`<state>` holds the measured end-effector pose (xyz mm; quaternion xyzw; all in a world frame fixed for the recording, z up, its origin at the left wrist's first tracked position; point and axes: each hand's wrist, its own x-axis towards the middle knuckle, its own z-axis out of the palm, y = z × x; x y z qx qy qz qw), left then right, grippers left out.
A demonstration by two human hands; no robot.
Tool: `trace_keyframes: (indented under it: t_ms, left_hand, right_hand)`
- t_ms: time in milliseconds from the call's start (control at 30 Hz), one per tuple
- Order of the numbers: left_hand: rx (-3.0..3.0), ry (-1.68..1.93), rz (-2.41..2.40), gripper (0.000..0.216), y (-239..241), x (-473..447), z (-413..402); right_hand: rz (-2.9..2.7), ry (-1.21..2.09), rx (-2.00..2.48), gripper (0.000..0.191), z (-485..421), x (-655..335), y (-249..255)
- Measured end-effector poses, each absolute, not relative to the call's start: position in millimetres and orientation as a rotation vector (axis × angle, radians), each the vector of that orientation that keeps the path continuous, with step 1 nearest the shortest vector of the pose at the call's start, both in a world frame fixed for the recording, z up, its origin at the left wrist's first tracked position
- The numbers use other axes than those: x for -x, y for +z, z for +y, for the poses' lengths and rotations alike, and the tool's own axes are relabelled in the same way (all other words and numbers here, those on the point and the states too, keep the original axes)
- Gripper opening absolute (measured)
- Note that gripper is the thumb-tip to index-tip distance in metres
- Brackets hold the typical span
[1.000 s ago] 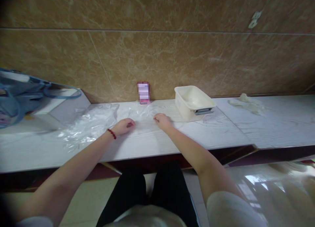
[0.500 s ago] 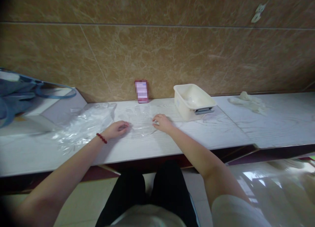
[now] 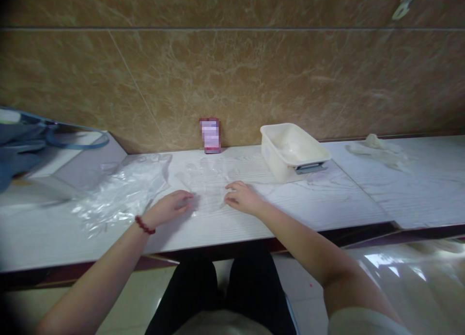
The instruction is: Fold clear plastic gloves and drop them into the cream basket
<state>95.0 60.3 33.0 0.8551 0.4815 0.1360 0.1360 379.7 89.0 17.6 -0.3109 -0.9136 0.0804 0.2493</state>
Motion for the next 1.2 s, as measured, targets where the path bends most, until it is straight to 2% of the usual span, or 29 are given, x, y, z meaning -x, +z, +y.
trace_keyframes:
  t_ms: [133,200,367,433,533,633,700,800,900,1067,1200]
  left_hand:
    - [-2.480,0.404,1.534,0.034,26.8,-112.1,40.6]
    - [-2.446,0.436,1.567,0.034,23.3,-114.6,35.4]
    - [-2.270,0.604,1.694,0.033,24.3,-111.3,37.8]
    - [-2.253,0.625,1.745,0.033,30.9,-114.1,42.6]
    - [-2.330,0.563,1.686,0.033,44.7,-129.2,55.7]
    - [-2.486,0.361,1.485,0.035,56.1,-153.8,77.5]
    - [-2.580,0.209,1.369,0.036,58.5,-169.9,92.7]
    - [-2.612,0.083,1.375,0.041,53.2,-185.6,106.7]
    - [-2.600,0.037,1.404,0.049,41.7,-189.3,107.4]
    - [-2.568,-0.028,1.331,0.055,29.1,-186.3,100.3]
    - [-2.548,0.006,1.300,0.055,27.4,-184.8,99.8]
  right_hand:
    - [-2.583,0.372,0.810,0.019,87.8,-384.2,25.3]
    - [-2.602,0.468,0.857,0.029,96.7,-387.8,30.3]
    - [-2.313,0.321,1.725,0.049,138.3,-383.7,34.9]
    - [-2.250,0.276,1.941,0.052,152.9,-376.3,33.9]
    - [-2.196,0.295,2.049,0.042,166.0,-365.8,31.0]
    - [-2.183,0.369,2.033,0.024,170.6,-361.9,26.1]
    - [-2.161,0.381,1.982,0.019,170.6,-362.9,22.4]
    - [-2.102,0.338,1.882,0.023,168.3,-365.9,17.9]
    - [-2.057,0.236,1.883,0.037,166.5,-367.0,15.3]
    - [-2.068,0.193,1.958,0.018,169.5,-365.0,12.5]
    - [-2.143,0.170,1.862,0.017,171.7,-364.0,13.8]
